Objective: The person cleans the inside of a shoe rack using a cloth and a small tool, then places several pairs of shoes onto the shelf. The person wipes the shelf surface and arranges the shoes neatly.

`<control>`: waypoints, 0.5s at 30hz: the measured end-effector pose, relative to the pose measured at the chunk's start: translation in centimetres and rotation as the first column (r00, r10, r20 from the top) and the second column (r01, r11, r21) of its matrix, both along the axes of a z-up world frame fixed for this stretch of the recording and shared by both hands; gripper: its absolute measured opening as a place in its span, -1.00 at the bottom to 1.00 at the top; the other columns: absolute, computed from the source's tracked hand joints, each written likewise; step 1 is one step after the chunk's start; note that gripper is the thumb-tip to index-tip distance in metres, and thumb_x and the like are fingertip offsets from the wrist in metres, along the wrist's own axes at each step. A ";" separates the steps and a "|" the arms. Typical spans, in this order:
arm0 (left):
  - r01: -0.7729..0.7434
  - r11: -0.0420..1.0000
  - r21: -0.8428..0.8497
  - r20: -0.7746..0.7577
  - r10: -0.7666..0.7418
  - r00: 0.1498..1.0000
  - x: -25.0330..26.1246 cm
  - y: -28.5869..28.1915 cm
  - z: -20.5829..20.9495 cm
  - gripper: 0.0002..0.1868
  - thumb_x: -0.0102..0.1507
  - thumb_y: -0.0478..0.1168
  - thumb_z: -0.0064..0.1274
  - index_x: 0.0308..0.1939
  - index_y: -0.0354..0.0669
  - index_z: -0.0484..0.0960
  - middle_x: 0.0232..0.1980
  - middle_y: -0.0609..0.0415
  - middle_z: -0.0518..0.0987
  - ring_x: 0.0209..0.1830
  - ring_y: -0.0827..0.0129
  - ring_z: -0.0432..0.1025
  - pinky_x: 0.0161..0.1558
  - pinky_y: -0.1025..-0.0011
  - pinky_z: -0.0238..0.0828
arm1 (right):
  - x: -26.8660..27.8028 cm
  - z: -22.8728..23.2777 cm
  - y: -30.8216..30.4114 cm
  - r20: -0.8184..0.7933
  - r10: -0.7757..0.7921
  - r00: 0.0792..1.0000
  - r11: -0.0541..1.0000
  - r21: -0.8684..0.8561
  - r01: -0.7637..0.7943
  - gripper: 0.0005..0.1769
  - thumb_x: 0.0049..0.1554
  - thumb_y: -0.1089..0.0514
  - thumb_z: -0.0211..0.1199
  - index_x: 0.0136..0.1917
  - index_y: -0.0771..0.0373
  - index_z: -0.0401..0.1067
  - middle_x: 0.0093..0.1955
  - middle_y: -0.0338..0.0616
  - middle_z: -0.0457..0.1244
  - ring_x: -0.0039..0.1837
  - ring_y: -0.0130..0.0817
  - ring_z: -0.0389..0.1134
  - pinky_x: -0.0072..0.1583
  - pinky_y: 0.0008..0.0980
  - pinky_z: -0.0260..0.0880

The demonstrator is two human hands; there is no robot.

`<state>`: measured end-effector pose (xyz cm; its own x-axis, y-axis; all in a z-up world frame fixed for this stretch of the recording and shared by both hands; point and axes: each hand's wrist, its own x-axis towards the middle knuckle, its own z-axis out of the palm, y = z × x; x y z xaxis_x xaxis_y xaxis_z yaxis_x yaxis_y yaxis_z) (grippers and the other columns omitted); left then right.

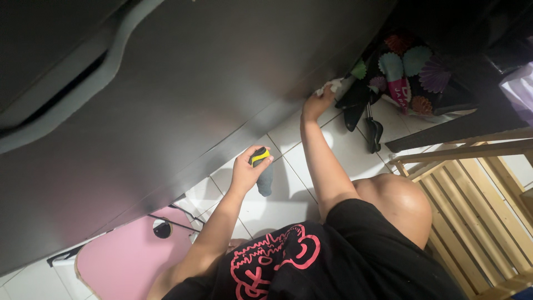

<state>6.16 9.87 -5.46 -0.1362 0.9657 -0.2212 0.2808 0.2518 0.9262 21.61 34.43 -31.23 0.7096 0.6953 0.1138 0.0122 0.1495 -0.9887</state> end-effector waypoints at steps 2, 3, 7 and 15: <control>-0.007 1.000 0.000 0.002 0.007 1.000 0.2 -0.3 -0.2 -0.69 0.19 -0.19 0.32 -0.02 -0.18 0.70 -0.13 0.10 0.71 -0.12 0.49 0.56 -0.01 0.51 0.47 | 0.1 -1.2 0.5 -0.427 0.088 0.900 0.995 0.083 -0.058 -0.74 0.43 0.31 -0.06 0.18 0.48 0.44 0.07 -0.09 0.32 0.07 -0.32 0.30 0.10 -0.37 0.31; -0.016 1.000 0.015 0.005 0.016 1.000 0.2 -0.2 -0.3 -0.69 0.19 -0.19 0.32 -0.02 -0.18 0.70 -0.11 0.11 0.72 -0.11 0.50 0.56 0.00 0.51 0.47 | 0.4 -1.6 0.7 -0.486 0.118 0.866 0.992 0.088 -0.086 -0.73 0.42 0.29 -0.07 0.18 0.44 0.44 0.04 -0.13 0.32 0.04 -0.36 0.30 0.07 -0.40 0.29; -0.049 0.999 0.021 0.010 0.048 0.999 -0.2 0.0 0.1 -0.69 0.18 -0.18 0.32 -0.03 -0.17 0.69 -0.09 0.15 0.72 -0.12 0.51 0.56 0.00 0.51 0.47 | 1.2 -0.6 1.6 -0.644 0.193 0.740 0.981 0.113 -0.158 -0.68 0.32 0.35 -0.11 0.25 0.32 0.39 0.01 -0.19 0.32 -0.02 -0.43 0.28 0.00 -0.45 0.27; -0.058 0.997 0.048 0.000 0.058 0.998 -1.1 -0.4 0.9 -0.68 0.19 -0.15 0.32 -0.03 -0.17 0.68 -0.14 0.13 0.71 -0.14 0.50 0.54 -0.02 0.50 0.46 | 0.4 14.6 0.1 -0.152 0.005 0.988 0.996 0.086 0.008 -0.34 0.14 0.57 -0.10 0.49 0.35 0.29 0.35 -0.04 0.17 0.30 -0.28 0.28 0.32 -0.41 0.26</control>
